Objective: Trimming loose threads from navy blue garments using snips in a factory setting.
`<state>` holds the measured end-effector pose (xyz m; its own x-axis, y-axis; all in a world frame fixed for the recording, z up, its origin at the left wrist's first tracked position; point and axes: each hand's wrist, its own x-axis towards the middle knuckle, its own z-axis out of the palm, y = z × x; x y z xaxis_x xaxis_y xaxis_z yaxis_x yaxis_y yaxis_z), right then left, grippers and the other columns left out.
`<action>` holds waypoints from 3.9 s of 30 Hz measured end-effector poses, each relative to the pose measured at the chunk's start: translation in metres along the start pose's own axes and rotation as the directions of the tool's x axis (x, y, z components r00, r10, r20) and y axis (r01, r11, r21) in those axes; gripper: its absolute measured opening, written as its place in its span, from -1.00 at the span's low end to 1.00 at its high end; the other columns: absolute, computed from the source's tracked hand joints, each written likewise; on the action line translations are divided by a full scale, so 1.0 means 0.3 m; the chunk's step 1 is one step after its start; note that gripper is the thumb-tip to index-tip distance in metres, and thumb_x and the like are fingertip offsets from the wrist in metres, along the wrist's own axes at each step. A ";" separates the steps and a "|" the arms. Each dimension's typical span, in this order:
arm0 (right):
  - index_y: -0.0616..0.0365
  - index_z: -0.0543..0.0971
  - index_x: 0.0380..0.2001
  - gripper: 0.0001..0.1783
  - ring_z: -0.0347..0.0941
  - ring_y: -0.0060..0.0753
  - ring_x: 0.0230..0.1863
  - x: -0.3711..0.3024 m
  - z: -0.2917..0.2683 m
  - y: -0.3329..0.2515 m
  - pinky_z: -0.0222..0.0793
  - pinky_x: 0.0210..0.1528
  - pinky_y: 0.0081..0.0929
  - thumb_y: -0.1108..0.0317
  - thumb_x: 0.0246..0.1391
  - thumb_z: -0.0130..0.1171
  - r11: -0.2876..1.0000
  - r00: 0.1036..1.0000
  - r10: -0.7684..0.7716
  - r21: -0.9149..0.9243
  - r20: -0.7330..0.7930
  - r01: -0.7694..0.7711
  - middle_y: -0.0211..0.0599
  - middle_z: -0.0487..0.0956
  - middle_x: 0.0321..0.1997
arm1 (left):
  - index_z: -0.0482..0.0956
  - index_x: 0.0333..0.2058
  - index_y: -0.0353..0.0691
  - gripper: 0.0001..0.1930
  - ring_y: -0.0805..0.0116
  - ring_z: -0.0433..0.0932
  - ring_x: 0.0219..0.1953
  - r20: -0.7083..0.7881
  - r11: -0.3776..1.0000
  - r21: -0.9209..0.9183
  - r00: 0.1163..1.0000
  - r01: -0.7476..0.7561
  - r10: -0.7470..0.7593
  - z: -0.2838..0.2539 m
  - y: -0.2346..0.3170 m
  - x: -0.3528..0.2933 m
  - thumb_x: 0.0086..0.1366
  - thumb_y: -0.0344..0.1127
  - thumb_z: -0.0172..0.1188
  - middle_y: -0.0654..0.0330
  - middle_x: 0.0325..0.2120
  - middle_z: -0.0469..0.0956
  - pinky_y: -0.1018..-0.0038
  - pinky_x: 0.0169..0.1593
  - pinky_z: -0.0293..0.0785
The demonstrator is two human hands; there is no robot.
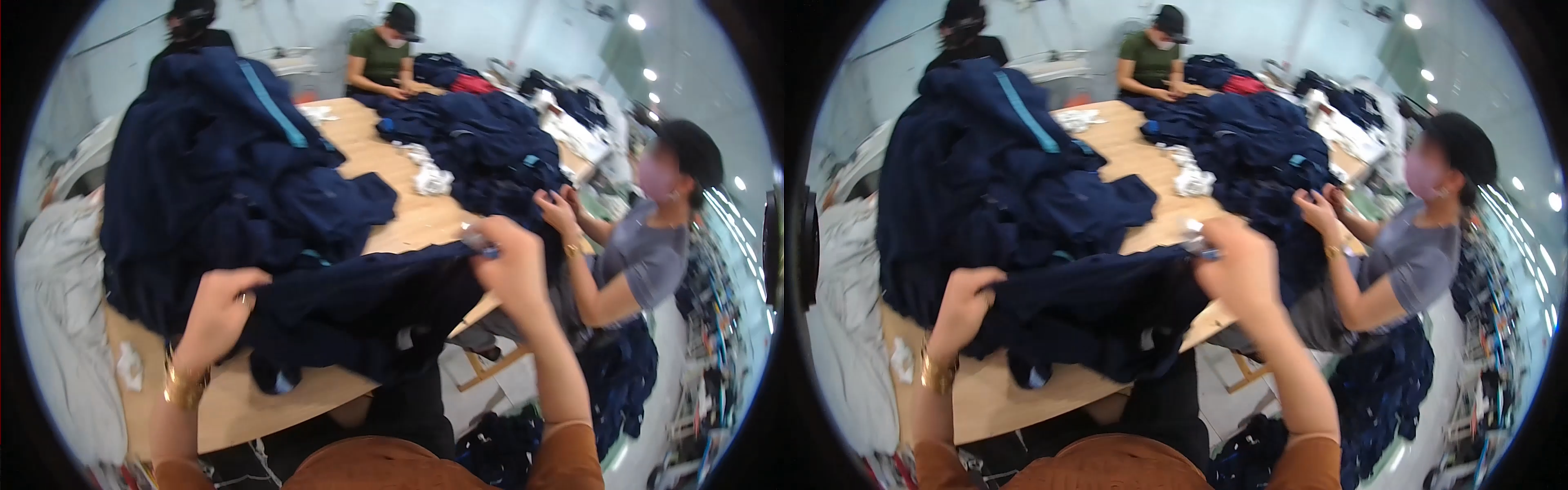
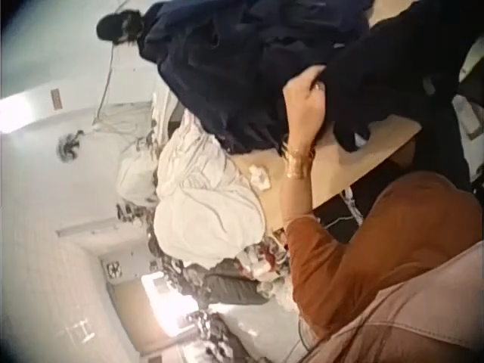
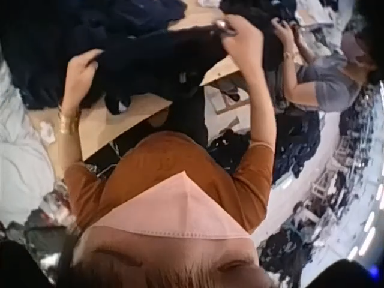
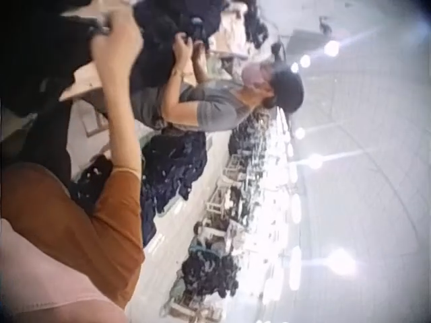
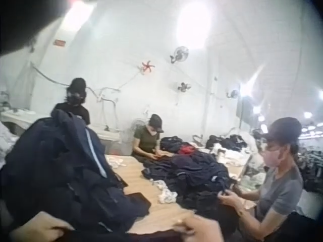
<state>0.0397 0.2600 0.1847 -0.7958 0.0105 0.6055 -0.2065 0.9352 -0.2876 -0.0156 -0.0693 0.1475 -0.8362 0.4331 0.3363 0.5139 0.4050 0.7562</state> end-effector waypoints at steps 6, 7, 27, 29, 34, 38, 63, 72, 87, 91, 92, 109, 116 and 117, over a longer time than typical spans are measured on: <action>0.18 0.48 -0.63 -0.83 0.05 -0.77 -0.77 0.083 -0.135 0.010 -0.17 -0.75 -0.73 0.62 -0.41 -0.05 0.574 0.828 0.437 0.600 0.350 -0.557 -0.57 0.32 -0.72 | 0.44 -0.68 -0.32 -0.83 0.72 0.17 -0.65 0.044 0.850 -0.450 0.958 0.272 -0.283 -0.228 0.005 0.012 -0.23 -0.60 -0.15 0.45 -0.74 0.31 0.73 -0.57 0.05; 0.17 0.47 -0.63 -0.83 0.01 -0.79 -0.79 0.083 -0.132 0.017 -0.22 -0.77 -0.73 0.62 -0.41 -0.05 0.519 0.826 0.426 0.648 0.368 -0.557 -0.57 0.30 -0.73 | 0.44 -0.68 -0.32 -0.83 0.72 0.17 -0.65 0.035 0.853 -0.446 0.958 0.270 -0.285 -0.242 -0.003 0.008 -0.23 -0.60 -0.15 0.45 -0.74 0.31 0.73 -0.57 0.05; 0.23 0.45 -0.58 -0.79 0.02 -0.85 -0.79 0.067 -0.187 0.017 -0.25 -0.76 -0.79 0.67 -0.41 -0.10 0.415 0.876 0.344 0.783 0.337 -0.464 -0.55 0.31 -0.70 | 0.48 -0.61 -0.37 -0.76 0.69 0.23 -0.70 -0.059 0.775 -0.592 0.947 0.221 -0.315 -0.320 -0.088 -0.050 -0.22 -0.64 -0.20 0.41 -0.71 0.38 0.77 -0.62 0.10; 0.25 0.45 -0.58 -0.79 0.05 -0.85 -0.77 0.061 -0.193 0.019 -0.24 -0.75 -0.80 0.66 -0.42 -0.11 0.415 0.876 0.345 0.782 0.337 -0.465 -0.54 0.33 -0.68 | 0.48 -0.61 -0.39 -0.76 0.68 0.24 -0.69 -0.038 0.767 -0.603 0.952 0.222 -0.305 -0.317 -0.083 -0.047 -0.22 -0.64 -0.20 0.40 -0.70 0.39 0.77 -0.61 0.12; 0.30 0.45 -0.59 -0.79 0.17 -0.81 -0.65 0.048 -0.183 0.032 -0.21 -0.71 -0.81 0.64 -0.46 -0.09 0.446 0.930 0.267 0.824 0.251 -0.350 -0.49 0.41 -0.59 | 0.48 -0.61 -0.40 -0.75 0.67 0.26 -0.68 -0.048 0.764 -0.609 0.952 0.211 -0.302 -0.307 -0.072 -0.043 -0.24 -0.64 -0.20 0.37 -0.69 0.41 0.77 -0.58 0.17; 0.28 0.46 -0.58 -0.78 0.14 -0.82 -0.68 0.050 -0.184 0.025 -0.22 -0.73 -0.80 0.65 -0.46 -0.07 0.468 0.928 0.278 0.809 0.248 -0.356 -0.51 0.38 -0.62 | 0.48 -0.61 -0.39 -0.75 0.67 0.26 -0.69 -0.045 0.754 -0.617 0.946 0.226 -0.320 -0.305 -0.079 -0.042 -0.24 -0.64 -0.20 0.37 -0.70 0.41 0.77 -0.59 0.16; 0.20 0.53 -0.46 -0.80 0.45 -0.12 -0.48 0.114 0.031 -0.106 0.32 -0.41 -0.41 0.43 -0.30 0.12 0.968 0.994 -0.070 0.247 0.086 0.047 -0.06 0.48 -0.56 | 0.35 -0.60 -0.32 -0.77 0.67 0.14 -0.55 -0.055 0.936 -0.352 0.998 -0.005 -0.016 -0.052 0.193 0.061 0.11 -0.38 0.20 0.45 -0.65 0.21 0.69 -0.48 0.16; 0.18 0.55 -0.53 -0.81 0.17 -0.73 -0.72 0.097 -0.140 0.127 -0.05 -0.70 -0.72 0.61 -0.29 0.00 0.642 0.818 0.410 0.509 0.404 -0.573 -0.53 0.38 -0.69 | 0.55 -0.35 -0.31 -0.86 0.66 0.48 -0.47 -0.154 0.689 -0.723 0.959 0.055 -0.237 -0.256 0.055 0.013 0.21 -0.36 0.10 0.32 -0.49 0.55 0.72 -0.32 0.39; 0.19 0.43 -0.52 -0.79 0.00 -0.79 -0.81 0.071 -0.148 0.036 -0.19 -0.79 -0.74 0.66 -0.33 -0.06 0.426 0.814 0.370 0.697 0.448 -0.577 -0.55 0.28 -0.72 | 0.54 -0.45 -0.31 -0.82 0.66 0.48 -0.48 -0.137 0.637 -0.762 0.933 0.115 -0.332 -0.261 -0.070 -0.071 0.24 -0.34 0.05 0.34 -0.52 0.55 0.73 -0.34 0.39; 0.17 0.46 -0.54 -0.77 0.05 -0.82 -0.73 0.098 -0.131 -0.018 -0.21 -0.72 -0.73 0.65 -0.38 -0.04 0.474 0.794 0.359 0.636 0.491 -0.608 -0.64 0.24 -0.69 | 0.50 -0.52 -0.36 -0.78 0.73 0.36 -0.51 0.055 0.809 -0.525 0.959 0.265 -0.278 -0.234 -0.056 -0.037 0.23 -0.33 0.08 0.44 -0.59 0.46 0.72 -0.40 0.28; 0.18 0.47 -0.55 -0.78 0.07 -0.82 -0.72 0.105 -0.119 -0.065 -0.18 -0.70 -0.73 0.64 -0.39 -0.04 0.478 0.803 0.337 0.645 0.493 -0.596 -0.65 0.24 -0.69 | 0.46 -0.53 -0.38 -0.77 0.74 0.28 -0.53 0.104 0.928 -0.281 0.969 0.247 -0.226 -0.230 -0.067 -0.021 0.21 -0.31 0.09 0.42 -0.68 0.36 0.68 -0.42 0.22; 0.29 0.50 -0.46 -0.79 0.45 -0.34 -0.51 0.125 0.043 -0.064 0.30 -0.40 -0.50 0.52 -0.32 0.07 0.958 0.989 -0.034 0.285 0.144 -0.009 -0.11 0.47 -0.59 | 0.45 -0.49 -0.27 -0.83 0.77 0.21 -0.47 0.138 0.786 -0.610 0.990 0.104 -0.024 -0.050 0.135 0.113 0.22 -0.31 0.12 0.51 -0.55 0.30 0.73 -0.38 0.20; 0.29 0.53 -0.57 -0.86 0.27 -0.68 -0.59 0.096 -0.115 0.131 0.10 -0.54 -0.71 0.60 -0.30 0.01 0.815 0.902 0.368 0.387 0.228 -0.431 -0.53 0.41 -0.66 | 0.47 -0.51 -0.17 -0.89 0.75 0.39 -0.51 -0.079 0.645 -0.754 0.957 0.125 -0.278 -0.223 -0.031 0.044 0.20 -0.36 0.10 0.48 -0.56 0.44 0.77 -0.39 0.31; 0.25 0.54 -0.58 -0.86 0.24 -0.73 -0.62 0.093 -0.130 0.119 0.06 -0.59 -0.74 0.59 -0.28 0.01 0.755 0.861 0.421 0.415 0.285 -0.507 -0.57 0.40 -0.66 | 0.47 -0.51 -0.18 -0.89 0.75 0.40 -0.51 -0.080 0.655 -0.745 0.957 0.128 -0.278 -0.233 -0.056 0.040 0.19 -0.37 0.10 0.47 -0.56 0.45 0.77 -0.40 0.32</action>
<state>0.0323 0.3074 0.2202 -0.9346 0.3015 0.1887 0.0107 0.5542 -0.8323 -0.0476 -0.1272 0.1780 -0.9587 0.2376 0.1565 0.0869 -0.2791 0.9563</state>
